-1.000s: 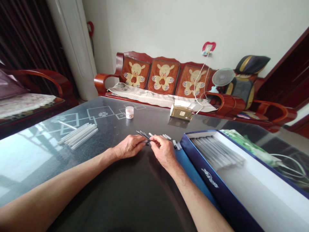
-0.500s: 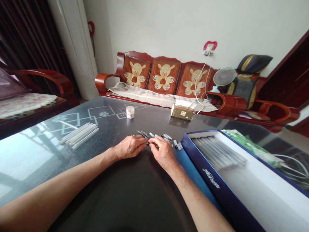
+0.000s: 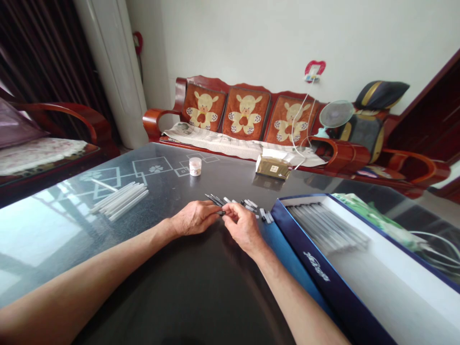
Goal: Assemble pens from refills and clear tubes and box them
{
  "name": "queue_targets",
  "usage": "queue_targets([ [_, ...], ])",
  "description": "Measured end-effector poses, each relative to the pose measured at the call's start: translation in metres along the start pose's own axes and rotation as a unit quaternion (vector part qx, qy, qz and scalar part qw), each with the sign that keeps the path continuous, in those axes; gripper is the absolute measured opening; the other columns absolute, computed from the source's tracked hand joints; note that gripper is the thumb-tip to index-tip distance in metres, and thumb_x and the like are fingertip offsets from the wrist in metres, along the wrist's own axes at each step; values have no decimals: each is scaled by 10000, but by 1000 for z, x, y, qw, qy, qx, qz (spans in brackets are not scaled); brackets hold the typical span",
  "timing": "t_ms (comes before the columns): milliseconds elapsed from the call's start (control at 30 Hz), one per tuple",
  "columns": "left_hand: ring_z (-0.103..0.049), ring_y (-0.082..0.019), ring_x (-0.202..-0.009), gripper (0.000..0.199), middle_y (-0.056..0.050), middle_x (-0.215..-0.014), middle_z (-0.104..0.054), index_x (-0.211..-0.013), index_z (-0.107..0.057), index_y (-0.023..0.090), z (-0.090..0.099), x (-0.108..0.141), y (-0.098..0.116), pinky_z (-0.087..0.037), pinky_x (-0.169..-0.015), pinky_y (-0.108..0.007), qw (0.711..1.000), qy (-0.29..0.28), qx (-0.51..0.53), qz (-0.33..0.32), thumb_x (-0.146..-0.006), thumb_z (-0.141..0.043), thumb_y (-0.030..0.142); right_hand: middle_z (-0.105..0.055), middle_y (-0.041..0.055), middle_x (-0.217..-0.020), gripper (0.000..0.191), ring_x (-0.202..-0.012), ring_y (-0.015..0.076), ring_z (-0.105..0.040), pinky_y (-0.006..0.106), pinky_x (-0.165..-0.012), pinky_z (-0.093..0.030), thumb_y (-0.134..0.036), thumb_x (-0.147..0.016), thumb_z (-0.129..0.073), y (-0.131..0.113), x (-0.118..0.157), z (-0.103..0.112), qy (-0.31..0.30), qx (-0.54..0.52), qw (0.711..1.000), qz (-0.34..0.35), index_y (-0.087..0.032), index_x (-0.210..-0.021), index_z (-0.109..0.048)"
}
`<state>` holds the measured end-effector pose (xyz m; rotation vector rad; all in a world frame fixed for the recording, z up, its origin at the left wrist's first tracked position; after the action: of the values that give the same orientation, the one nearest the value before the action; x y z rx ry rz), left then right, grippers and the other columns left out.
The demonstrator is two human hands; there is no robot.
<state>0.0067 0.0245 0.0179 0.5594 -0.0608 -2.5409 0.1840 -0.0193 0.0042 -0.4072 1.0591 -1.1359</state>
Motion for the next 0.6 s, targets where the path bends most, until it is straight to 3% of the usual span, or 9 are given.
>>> queue_targets([
  [133,-634,-168,-745,291,-68,-845,-642,-1030,-645,150,-1,0,-2,-495,-676,-252,1000,19,4,-11,-962,-399,289,-701,21,-789,156,-704,158,-657,272,-670,-521,-306,-781,-606,-1,0,1,-6,-49,998,-40,-198,-886,-646],
  [400,-615,-145,-723,254,-52,-847,-630,-997,-637,167,-3,1,-3,-484,-657,-234,997,49,19,-47,-952,-413,279,-705,39,-677,361,-657,179,-660,276,-622,-478,-441,-903,-462,-12,3,9,-17,101,993,-67,-207,-698,-644],
  [600,-620,-157,-725,271,-60,-829,-630,-989,-643,163,-2,1,-3,-487,-660,-245,999,38,18,-22,-952,-409,294,-700,35,-767,133,-677,176,-643,270,-619,-486,-314,-820,-562,-16,4,7,-1,82,997,4,-208,-872,-624],
])
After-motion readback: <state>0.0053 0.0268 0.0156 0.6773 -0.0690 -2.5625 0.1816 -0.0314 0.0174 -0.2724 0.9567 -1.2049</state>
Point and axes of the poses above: each hand's wrist, its own x-axis away from the middle knuckle, its own z-axis out of the back of the hand, y = z × x, the point moved 1 cm from there along -x, towards the middle knuckle
